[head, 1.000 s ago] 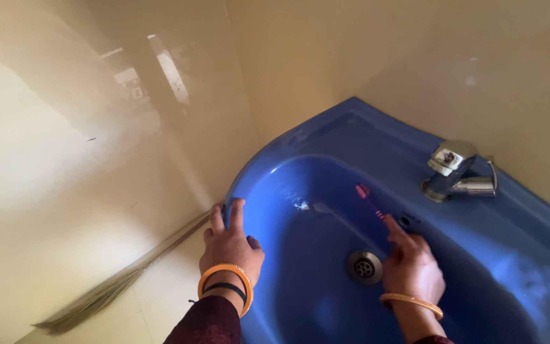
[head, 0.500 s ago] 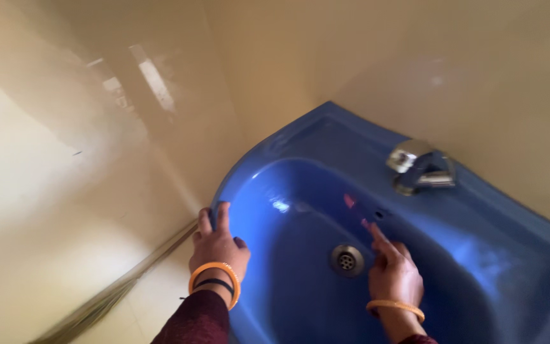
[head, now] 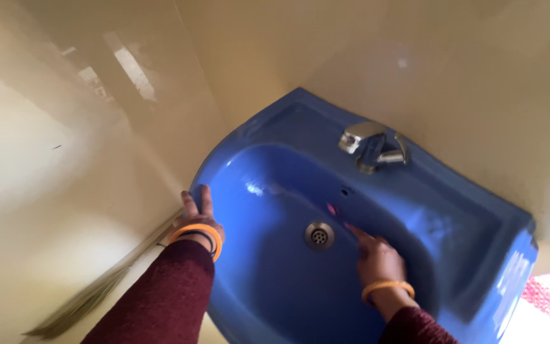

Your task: The person scrubs a blue bathroom sink and its white pedestal with a pink toothbrush. They rinse the toothbrush under running water and continue scrubbing the basin, rim, and pedestal surfaces.

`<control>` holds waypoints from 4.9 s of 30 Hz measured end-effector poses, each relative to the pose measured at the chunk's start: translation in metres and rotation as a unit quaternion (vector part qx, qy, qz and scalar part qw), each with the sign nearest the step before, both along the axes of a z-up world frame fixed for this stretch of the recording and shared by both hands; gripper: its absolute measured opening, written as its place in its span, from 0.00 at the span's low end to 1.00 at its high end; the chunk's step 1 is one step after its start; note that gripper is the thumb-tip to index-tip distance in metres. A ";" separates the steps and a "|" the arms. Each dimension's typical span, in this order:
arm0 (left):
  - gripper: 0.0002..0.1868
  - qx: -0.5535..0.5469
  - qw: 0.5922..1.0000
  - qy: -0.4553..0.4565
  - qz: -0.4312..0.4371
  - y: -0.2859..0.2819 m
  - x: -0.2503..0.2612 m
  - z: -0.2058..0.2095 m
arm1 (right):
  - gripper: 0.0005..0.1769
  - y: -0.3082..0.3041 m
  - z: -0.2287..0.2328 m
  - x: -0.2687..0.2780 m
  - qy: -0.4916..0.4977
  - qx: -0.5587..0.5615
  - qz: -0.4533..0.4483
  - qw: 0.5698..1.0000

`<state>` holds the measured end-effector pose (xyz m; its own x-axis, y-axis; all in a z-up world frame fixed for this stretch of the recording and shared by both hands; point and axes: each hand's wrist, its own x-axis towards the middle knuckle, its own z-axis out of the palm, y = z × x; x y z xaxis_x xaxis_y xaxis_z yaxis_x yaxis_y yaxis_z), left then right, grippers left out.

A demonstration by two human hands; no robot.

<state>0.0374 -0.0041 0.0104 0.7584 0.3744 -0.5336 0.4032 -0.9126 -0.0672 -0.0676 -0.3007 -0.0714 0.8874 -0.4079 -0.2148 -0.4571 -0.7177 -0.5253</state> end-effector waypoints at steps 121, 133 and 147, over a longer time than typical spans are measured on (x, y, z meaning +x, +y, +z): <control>0.25 0.321 0.770 0.254 -0.490 0.005 0.029 -0.017 | 0.21 0.097 -0.006 0.101 -0.093 0.192 -0.066 0.975; 0.56 -0.005 0.998 0.065 -0.009 0.007 0.032 -0.017 | 0.20 0.102 -0.012 0.107 -0.105 0.246 -0.027 0.963; 0.58 -0.013 0.998 0.054 -0.012 0.024 0.043 -0.062 | 0.20 0.093 0.009 0.096 -0.075 0.091 -0.001 0.993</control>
<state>0.0807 0.0199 -0.0517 0.7052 0.3411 -0.6216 0.3726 -0.9241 -0.0844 0.0289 -0.2078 -0.0624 0.9145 -0.3755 -0.1506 -0.3647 -0.6040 -0.7087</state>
